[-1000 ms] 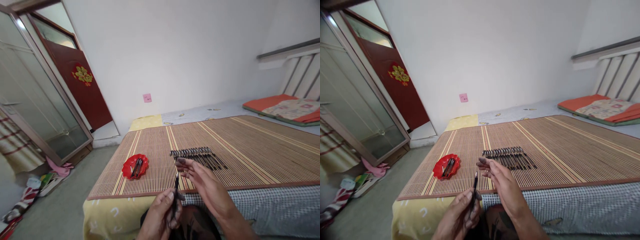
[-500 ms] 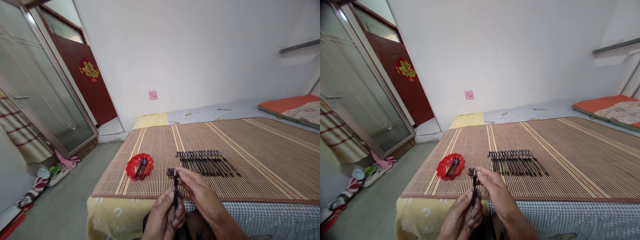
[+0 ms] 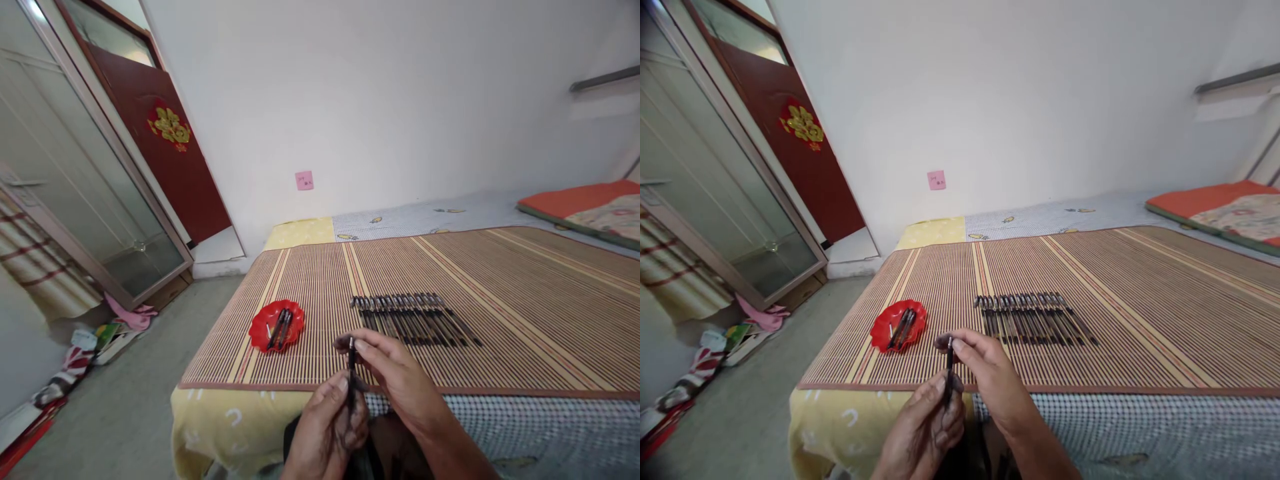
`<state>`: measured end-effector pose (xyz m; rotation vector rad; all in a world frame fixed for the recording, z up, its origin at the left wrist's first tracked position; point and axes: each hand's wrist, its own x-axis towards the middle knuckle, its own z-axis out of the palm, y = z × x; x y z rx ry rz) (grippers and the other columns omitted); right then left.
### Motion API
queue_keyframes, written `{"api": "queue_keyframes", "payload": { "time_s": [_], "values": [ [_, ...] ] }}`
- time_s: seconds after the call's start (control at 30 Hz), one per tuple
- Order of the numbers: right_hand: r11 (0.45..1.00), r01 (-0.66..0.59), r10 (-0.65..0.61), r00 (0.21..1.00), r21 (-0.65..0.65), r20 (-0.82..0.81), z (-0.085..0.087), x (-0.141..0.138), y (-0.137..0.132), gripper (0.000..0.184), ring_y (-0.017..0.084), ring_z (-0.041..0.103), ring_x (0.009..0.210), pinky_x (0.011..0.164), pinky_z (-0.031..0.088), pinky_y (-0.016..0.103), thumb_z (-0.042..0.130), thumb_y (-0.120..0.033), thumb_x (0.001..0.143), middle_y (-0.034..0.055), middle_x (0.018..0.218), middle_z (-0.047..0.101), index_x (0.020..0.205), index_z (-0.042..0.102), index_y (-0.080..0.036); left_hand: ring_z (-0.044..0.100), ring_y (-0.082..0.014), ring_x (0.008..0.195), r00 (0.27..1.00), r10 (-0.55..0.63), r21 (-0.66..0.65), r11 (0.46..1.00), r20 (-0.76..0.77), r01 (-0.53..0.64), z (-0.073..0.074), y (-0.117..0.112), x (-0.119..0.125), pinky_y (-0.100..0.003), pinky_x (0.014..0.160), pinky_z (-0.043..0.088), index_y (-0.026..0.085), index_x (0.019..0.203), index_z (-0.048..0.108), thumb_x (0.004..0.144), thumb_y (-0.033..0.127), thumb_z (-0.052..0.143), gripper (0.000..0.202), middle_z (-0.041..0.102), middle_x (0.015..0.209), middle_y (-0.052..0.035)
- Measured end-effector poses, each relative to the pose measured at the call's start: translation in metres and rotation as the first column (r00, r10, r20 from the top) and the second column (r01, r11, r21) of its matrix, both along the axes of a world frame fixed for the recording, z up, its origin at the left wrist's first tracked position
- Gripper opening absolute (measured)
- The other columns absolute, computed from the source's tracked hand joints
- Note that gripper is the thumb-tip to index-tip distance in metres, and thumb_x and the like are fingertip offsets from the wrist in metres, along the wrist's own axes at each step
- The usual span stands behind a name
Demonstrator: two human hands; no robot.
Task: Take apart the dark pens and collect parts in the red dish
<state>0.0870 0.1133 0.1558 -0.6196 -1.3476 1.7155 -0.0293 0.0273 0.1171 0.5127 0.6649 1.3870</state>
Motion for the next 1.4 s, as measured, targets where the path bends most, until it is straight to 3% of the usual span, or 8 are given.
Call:
{"api": "queue_keyframes", "payload": {
  "time_s": [0.13, 0.43, 0.67, 0.8, 1.03, 1.17, 1.4],
  "values": [
    [1.0, 0.01, -0.01, 1.0, -0.001, 0.0, -0.003, 0.002, 0.003, 0.035, 0.027, 0.067, 0.106, 0.101, 0.046, 0.042, 0.075, -0.052, 0.083, 0.0076, 0.102, 0.077, 0.102, 0.079, -0.023, 0.03, -0.0048, 0.046, 1.0, 0.002, 0.0, 1.0, 0.003, -0.002, -0.002, 0.0, 0.0, -0.022, 0.046, 0.016, 0.015, 0.09, 0.056, 0.084, 0.045, 0.077, 0.037, 0.048, 0.058, 0.0053],
    [0.998, 0.005, -0.006, 1.0, 0.06, 0.017, -0.003, 0.01, 0.0, 0.02, 0.019, 0.065, 0.088, 0.088, 0.051, 0.034, 0.071, -0.041, 0.088, 0.0028, 0.091, 0.073, 0.095, 0.078, -0.024, 0.033, -0.0053, 0.05, 0.999, 0.039, -0.03, 0.999, -0.002, -0.039, -0.001, -0.003, -0.001, -0.021, 0.049, 0.019, 0.014, 0.087, 0.058, 0.081, 0.043, 0.081, 0.037, 0.048, 0.059, 0.0043],
    [0.988, -0.027, 0.014, 0.996, 0.149, 0.084, -0.002, 0.013, 0.004, 0.024, 0.022, 0.066, 0.105, 0.1, 0.048, 0.037, 0.066, -0.04, 0.093, 0.0059, 0.105, 0.076, 0.105, 0.079, -0.024, 0.037, -0.0049, 0.047, 0.999, 0.054, -0.107, 0.993, -0.005, -0.054, -0.004, -0.001, 0.003, -0.022, 0.047, 0.017, 0.015, 0.088, 0.06, 0.072, 0.045, 0.088, 0.045, 0.053, 0.06, 0.0036],
    [0.985, -0.043, 0.028, 0.995, 0.165, 0.097, 0.0, 0.013, 0.003, 0.023, 0.022, 0.067, 0.106, 0.1, 0.049, 0.036, 0.066, -0.04, 0.092, 0.0059, 0.105, 0.076, 0.104, 0.079, -0.024, 0.041, -0.0058, 0.049, 0.998, 0.061, -0.135, 0.989, -0.01, -0.062, -0.005, -0.002, 0.005, -0.021, 0.047, 0.019, 0.015, 0.088, 0.059, 0.068, 0.047, 0.09, 0.05, 0.055, 0.06, 0.0027],
    [0.995, -0.007, 0.001, 0.998, 0.103, 0.063, -0.004, 0.012, 0.006, 0.019, 0.019, 0.067, 0.095, 0.09, 0.052, 0.032, 0.079, -0.04, 0.081, 0.0043, 0.098, 0.074, 0.085, 0.075, -0.022, 0.041, -0.006, 0.048, 0.997, 0.053, -0.11, 0.992, -0.052, -0.059, -0.007, -0.005, 0.005, -0.021, 0.047, 0.02, 0.013, 0.091, 0.062, 0.074, 0.046, 0.086, 0.044, 0.055, 0.06, 0.0027],
    [1.0, 0.004, -0.005, 1.0, 0.016, 0.006, -0.008, 0.011, 0.008, 0.03, 0.018, 0.066, 0.097, 0.089, 0.052, 0.031, 0.09, -0.04, 0.07, 0.0029, 0.102, 0.073, 0.084, 0.069, -0.022, 0.043, -0.0062, 0.051, 0.997, 0.068, -0.119, 0.99, -0.047, -0.074, -0.012, -0.006, 0.005, -0.021, 0.05, 0.023, 0.013, 0.095, 0.063, 0.08, 0.042, 0.083, 0.038, 0.056, 0.063, 0.0022],
    [0.998, 0.042, -0.041, 0.999, 0.047, -0.01, -0.01, 0.013, 0.004, 0.042, 0.023, 0.067, 0.103, 0.094, 0.051, 0.039, 0.065, -0.06, 0.091, 0.0089, 0.106, 0.075, 0.103, 0.076, -0.022, 0.045, -0.0071, 0.054, 0.994, 0.104, -0.14, 0.984, -0.038, -0.108, -0.011, -0.006, 0.004, -0.021, 0.05, 0.024, 0.013, 0.094, 0.062, 0.078, 0.041, 0.085, 0.039, 0.057, 0.066, 0.0014]
  ]
}}
